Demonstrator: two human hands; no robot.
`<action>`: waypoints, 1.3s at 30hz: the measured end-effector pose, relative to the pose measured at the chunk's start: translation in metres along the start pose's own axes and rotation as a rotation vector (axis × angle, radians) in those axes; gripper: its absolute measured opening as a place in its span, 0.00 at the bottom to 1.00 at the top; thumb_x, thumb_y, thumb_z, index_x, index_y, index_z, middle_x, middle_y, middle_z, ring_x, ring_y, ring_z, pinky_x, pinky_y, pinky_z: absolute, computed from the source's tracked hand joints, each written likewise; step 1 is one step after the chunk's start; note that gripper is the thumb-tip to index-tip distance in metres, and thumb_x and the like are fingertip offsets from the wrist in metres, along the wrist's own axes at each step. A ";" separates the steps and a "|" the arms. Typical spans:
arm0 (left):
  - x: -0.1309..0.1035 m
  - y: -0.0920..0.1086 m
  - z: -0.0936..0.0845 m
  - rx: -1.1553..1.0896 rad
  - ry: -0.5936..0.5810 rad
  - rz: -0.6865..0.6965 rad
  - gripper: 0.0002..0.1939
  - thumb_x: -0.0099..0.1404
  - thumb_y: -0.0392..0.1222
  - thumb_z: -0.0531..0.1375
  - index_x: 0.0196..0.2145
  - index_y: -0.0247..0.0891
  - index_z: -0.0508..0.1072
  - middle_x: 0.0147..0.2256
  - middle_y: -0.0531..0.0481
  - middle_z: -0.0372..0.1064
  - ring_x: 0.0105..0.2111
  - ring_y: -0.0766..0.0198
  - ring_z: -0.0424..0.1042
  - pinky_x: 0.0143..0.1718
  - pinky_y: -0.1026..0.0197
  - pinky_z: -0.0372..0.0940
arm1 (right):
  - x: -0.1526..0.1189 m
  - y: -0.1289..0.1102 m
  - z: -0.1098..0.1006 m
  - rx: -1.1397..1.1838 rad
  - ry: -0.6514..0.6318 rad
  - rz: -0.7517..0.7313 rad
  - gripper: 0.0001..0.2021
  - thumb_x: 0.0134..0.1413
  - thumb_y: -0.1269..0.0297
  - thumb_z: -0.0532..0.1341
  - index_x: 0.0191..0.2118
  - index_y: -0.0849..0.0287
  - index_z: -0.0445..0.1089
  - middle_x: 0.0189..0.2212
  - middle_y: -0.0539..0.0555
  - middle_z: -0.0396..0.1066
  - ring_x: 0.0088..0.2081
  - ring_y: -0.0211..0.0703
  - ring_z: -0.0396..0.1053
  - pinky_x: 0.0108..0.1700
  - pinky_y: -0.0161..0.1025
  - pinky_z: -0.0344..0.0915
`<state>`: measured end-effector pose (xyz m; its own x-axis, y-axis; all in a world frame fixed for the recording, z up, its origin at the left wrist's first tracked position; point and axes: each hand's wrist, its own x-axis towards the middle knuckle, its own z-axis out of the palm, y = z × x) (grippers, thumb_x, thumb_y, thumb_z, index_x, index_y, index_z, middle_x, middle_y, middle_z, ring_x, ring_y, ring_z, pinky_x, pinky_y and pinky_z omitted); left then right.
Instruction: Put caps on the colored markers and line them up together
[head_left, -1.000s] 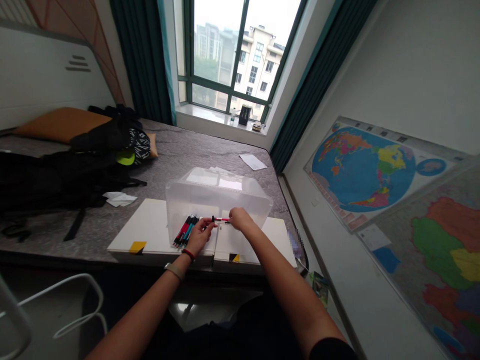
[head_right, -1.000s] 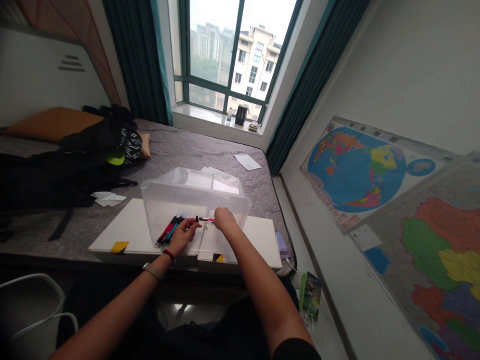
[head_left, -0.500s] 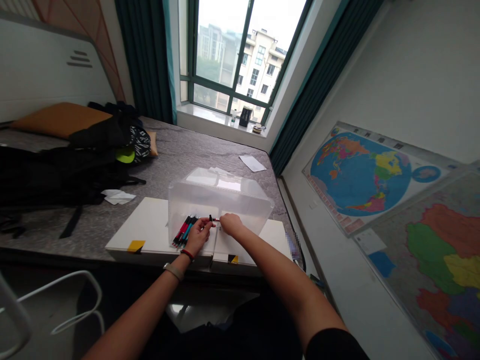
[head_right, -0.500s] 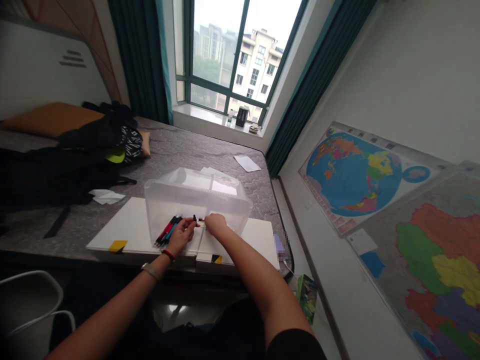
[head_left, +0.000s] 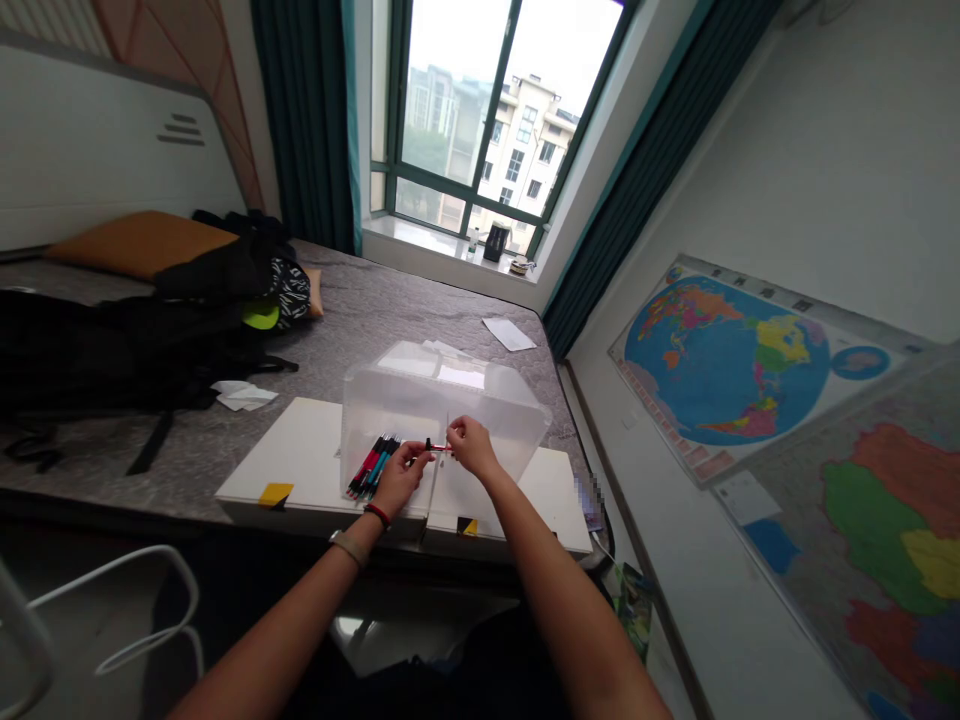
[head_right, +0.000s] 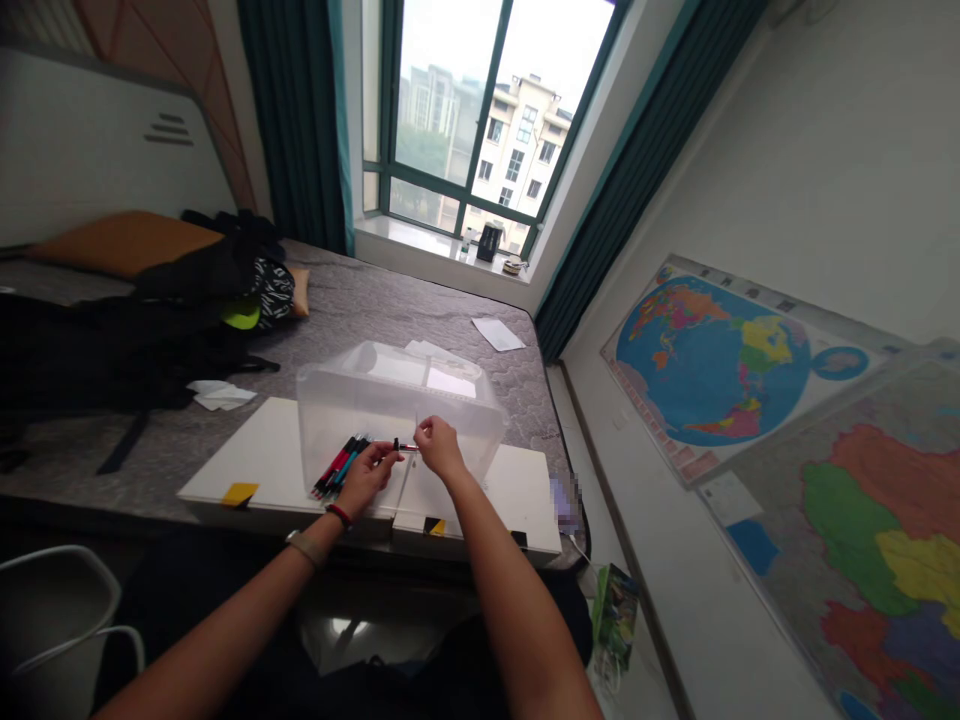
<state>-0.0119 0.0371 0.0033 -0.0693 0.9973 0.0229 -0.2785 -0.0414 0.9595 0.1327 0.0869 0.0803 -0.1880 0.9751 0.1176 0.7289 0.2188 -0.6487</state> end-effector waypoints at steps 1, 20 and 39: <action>0.000 0.000 0.000 0.020 0.004 0.003 0.23 0.53 0.56 0.65 0.39 0.37 0.67 0.33 0.50 0.73 0.14 0.76 0.56 0.14 0.69 0.49 | -0.003 -0.002 0.000 0.205 0.057 0.023 0.08 0.59 0.61 0.53 0.38 0.59 0.66 0.22 0.49 0.69 0.23 0.38 0.68 0.27 0.33 0.64; 0.000 0.000 -0.002 0.152 0.015 0.067 0.20 0.52 0.53 0.65 0.37 0.36 0.72 0.31 0.50 0.71 0.16 0.75 0.57 0.15 0.68 0.52 | -0.011 -0.010 0.002 0.435 0.038 -0.091 0.07 0.53 0.60 0.58 0.34 0.58 0.67 0.19 0.44 0.64 0.21 0.35 0.63 0.27 0.32 0.60; -0.002 0.004 0.000 0.205 0.019 0.103 0.20 0.54 0.55 0.64 0.36 0.36 0.72 0.32 0.50 0.71 0.18 0.73 0.59 0.17 0.68 0.53 | -0.003 -0.007 -0.012 0.289 -0.001 -0.161 0.13 0.53 0.54 0.60 0.33 0.60 0.75 0.25 0.50 0.71 0.26 0.37 0.65 0.29 0.34 0.63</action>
<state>-0.0128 0.0345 0.0066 -0.1060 0.9871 0.1202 -0.0688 -0.1279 0.9894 0.1365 0.0834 0.0936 -0.2867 0.9287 0.2351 0.4732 0.3506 -0.8081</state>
